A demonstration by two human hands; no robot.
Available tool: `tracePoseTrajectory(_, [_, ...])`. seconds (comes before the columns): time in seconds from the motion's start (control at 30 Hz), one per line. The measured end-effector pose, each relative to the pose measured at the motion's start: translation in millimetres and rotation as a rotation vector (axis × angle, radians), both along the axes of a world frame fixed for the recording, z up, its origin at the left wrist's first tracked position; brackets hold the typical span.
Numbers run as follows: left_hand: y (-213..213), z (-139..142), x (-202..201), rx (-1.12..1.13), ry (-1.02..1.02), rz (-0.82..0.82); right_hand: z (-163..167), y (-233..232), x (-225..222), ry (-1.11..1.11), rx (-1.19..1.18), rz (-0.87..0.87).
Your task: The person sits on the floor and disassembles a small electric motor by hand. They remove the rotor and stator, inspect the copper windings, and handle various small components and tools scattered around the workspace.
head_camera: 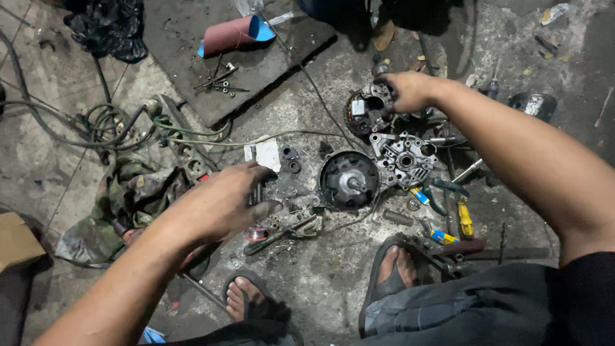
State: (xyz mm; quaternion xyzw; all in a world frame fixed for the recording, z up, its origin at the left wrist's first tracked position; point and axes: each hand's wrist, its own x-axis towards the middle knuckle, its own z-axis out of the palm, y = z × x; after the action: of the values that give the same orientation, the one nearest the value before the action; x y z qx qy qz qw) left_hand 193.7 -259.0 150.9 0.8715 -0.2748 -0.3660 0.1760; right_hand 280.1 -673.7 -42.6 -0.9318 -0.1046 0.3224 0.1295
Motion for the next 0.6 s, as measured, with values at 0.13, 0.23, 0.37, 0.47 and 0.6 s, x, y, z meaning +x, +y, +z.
tracePoseTrajectory(0.13, [0, 2, -1, 0.074, 0.011, 0.015, -7, 2, -1, -0.070, 0.050, -0.134])
tracePoseTrajectory(0.23, [-3, -1, 3, 0.059, 0.035, -0.015, -13, 14, -2, -0.002, -0.070, -0.195])
tracePoseTrajectory(0.37, [-4, -3, 2, 0.058, 0.023, -0.020, -19, 25, -9, -0.009, -0.091, -0.325])
tracePoseTrajectory(0.47, [-3, -1, 0, 0.058, 0.038, 0.006, -23, 29, -13, -0.060, -0.115, -0.362])
tracePoseTrajectory(0.6, [-2, 3, 0, 0.082, 0.040, 0.015, -29, 33, -15, -0.132, -0.089, -0.450])
